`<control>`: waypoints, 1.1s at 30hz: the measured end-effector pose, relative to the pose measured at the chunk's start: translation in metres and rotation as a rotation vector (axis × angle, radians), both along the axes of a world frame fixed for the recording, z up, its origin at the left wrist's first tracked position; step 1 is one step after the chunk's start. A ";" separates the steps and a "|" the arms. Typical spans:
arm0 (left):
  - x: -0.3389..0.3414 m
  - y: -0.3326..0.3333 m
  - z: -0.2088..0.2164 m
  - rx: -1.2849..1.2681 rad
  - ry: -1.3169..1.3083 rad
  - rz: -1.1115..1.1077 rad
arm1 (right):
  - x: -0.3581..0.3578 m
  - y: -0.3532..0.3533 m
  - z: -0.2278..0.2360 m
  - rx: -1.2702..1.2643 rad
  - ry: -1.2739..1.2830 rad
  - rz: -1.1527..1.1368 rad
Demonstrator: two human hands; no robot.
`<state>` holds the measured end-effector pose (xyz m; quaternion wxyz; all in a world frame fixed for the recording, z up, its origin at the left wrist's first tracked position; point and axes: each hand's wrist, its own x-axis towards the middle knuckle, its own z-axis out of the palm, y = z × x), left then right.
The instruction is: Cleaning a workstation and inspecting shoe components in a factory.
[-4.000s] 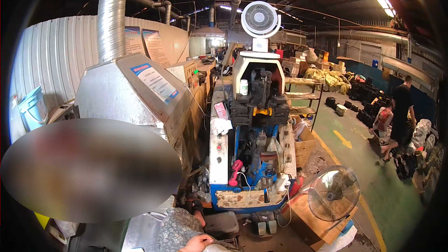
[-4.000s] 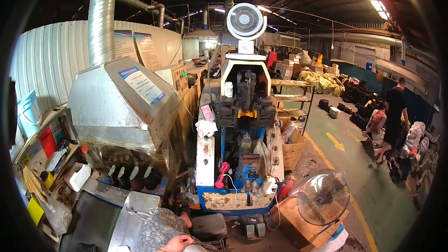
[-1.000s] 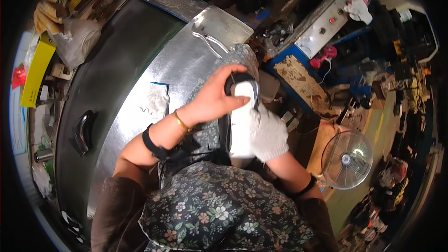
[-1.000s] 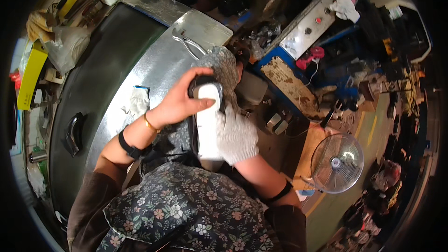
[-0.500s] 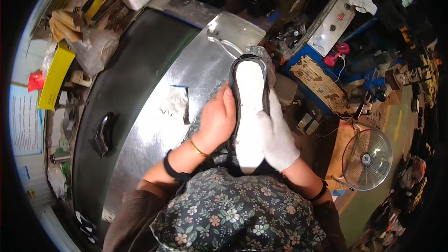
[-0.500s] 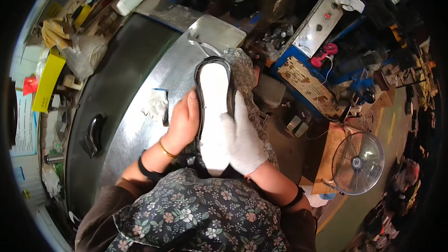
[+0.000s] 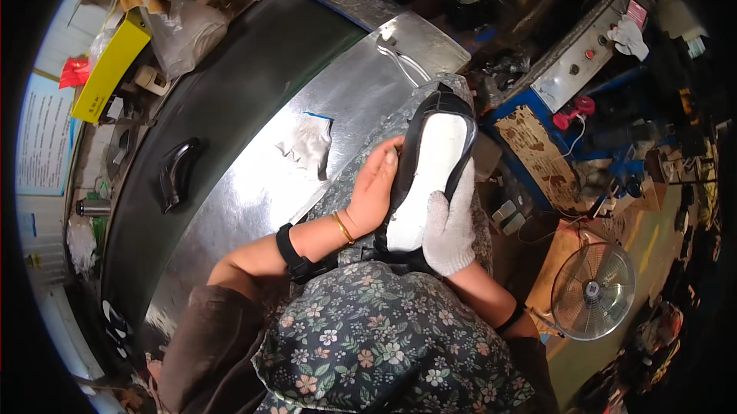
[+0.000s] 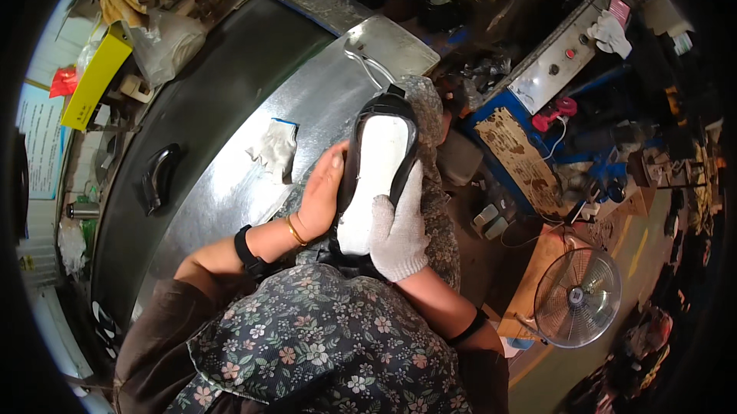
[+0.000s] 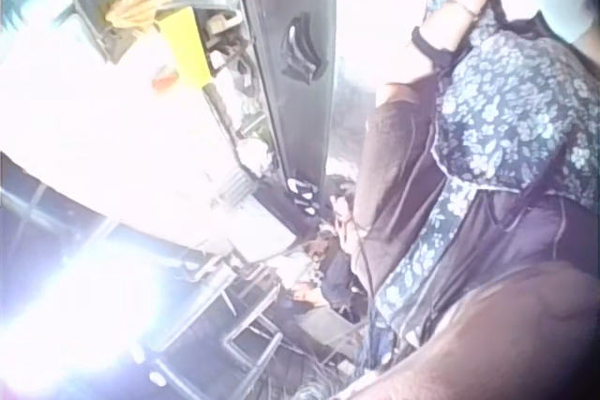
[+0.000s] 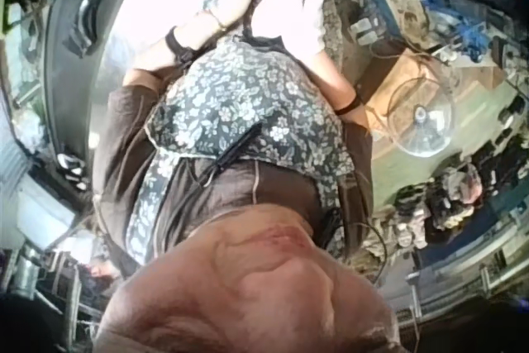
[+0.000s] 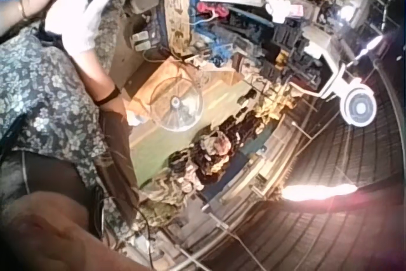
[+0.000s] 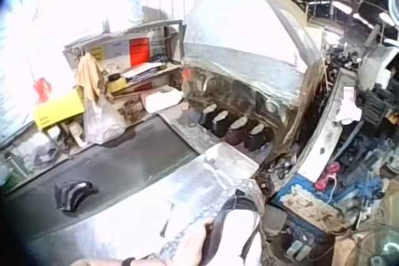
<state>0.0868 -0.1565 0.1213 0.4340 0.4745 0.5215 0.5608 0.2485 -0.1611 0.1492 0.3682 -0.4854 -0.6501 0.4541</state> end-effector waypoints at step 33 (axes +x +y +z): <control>-0.037 0.080 0.016 -0.027 -0.492 -0.755 | 0.013 0.092 0.026 0.028 0.218 0.262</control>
